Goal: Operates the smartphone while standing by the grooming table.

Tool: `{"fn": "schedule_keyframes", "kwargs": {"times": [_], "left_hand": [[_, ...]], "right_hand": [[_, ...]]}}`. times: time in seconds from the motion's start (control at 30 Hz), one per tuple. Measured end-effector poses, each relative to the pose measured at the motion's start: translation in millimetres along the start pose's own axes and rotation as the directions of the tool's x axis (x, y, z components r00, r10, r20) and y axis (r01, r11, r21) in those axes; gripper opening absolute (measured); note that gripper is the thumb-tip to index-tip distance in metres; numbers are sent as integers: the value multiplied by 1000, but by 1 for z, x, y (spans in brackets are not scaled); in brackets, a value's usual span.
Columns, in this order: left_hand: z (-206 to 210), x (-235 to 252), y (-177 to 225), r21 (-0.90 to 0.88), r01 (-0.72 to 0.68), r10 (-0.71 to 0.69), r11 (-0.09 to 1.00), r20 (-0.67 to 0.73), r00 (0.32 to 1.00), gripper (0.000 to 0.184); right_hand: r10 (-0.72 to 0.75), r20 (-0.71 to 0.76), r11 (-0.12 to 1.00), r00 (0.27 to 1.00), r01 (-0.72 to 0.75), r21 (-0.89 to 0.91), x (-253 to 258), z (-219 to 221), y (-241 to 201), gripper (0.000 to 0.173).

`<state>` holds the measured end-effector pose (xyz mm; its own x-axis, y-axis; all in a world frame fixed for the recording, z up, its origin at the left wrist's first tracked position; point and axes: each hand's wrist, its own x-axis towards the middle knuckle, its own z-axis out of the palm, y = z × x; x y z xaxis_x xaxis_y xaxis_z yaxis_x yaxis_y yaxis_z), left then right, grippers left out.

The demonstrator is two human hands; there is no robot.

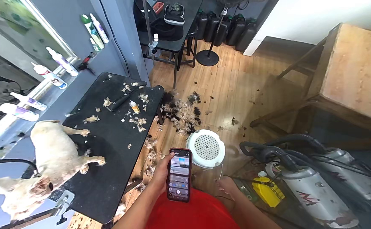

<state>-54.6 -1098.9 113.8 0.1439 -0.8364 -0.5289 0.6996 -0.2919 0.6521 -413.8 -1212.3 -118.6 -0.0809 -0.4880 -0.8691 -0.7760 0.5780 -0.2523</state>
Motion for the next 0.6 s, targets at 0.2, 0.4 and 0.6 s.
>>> {"fn": "schedule_keyframes", "kwargs": {"times": [0.2,0.4,0.6], "left_hand": [[1,-1,3,22,28,-28,999,18,999,50],[2,-2,4,64,37,-40,997,46,998,42],[0,-2,5,119,39,-37,992,-18,999,31]], "right_hand": [[0,-12,999,1000,-1,-34,-1,-6,-6,42],[-3,-19,1000,1000,3,-29,-1,-7,-5,42],[-8,-21,999,1000,7,-35,-2,-9,-4,42]]}}
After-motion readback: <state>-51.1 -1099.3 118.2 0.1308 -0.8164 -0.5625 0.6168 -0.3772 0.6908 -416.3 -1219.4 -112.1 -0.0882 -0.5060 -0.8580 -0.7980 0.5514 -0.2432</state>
